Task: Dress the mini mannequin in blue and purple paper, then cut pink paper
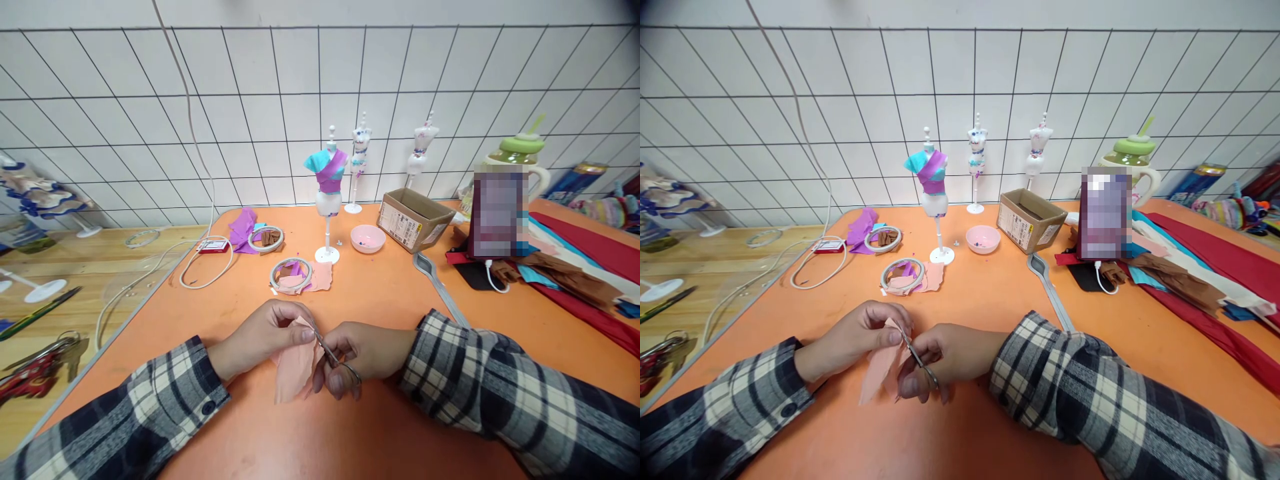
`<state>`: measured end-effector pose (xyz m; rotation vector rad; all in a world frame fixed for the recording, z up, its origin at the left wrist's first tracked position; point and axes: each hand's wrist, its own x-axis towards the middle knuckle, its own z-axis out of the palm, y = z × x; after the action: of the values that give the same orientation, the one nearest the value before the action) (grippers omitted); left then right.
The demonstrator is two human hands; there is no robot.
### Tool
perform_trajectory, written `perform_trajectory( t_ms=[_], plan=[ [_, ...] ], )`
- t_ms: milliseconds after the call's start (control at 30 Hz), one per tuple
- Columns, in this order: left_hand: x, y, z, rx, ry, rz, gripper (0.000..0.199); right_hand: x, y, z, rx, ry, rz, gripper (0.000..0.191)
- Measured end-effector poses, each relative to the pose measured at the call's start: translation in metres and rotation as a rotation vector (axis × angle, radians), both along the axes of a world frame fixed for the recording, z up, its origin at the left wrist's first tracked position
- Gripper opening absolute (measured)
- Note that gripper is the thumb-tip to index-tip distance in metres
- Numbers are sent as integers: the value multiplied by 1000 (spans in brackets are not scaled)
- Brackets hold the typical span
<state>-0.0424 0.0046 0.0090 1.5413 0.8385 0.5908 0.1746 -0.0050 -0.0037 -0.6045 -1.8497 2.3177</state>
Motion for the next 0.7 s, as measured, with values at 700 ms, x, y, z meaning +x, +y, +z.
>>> perform_trajectory(
  t_ms=[700],
  plan=[
    [-5, 0, -5, -42, -81, 62, 35, -3, 1, -3, -40, 53, -9, 60]
  ],
)
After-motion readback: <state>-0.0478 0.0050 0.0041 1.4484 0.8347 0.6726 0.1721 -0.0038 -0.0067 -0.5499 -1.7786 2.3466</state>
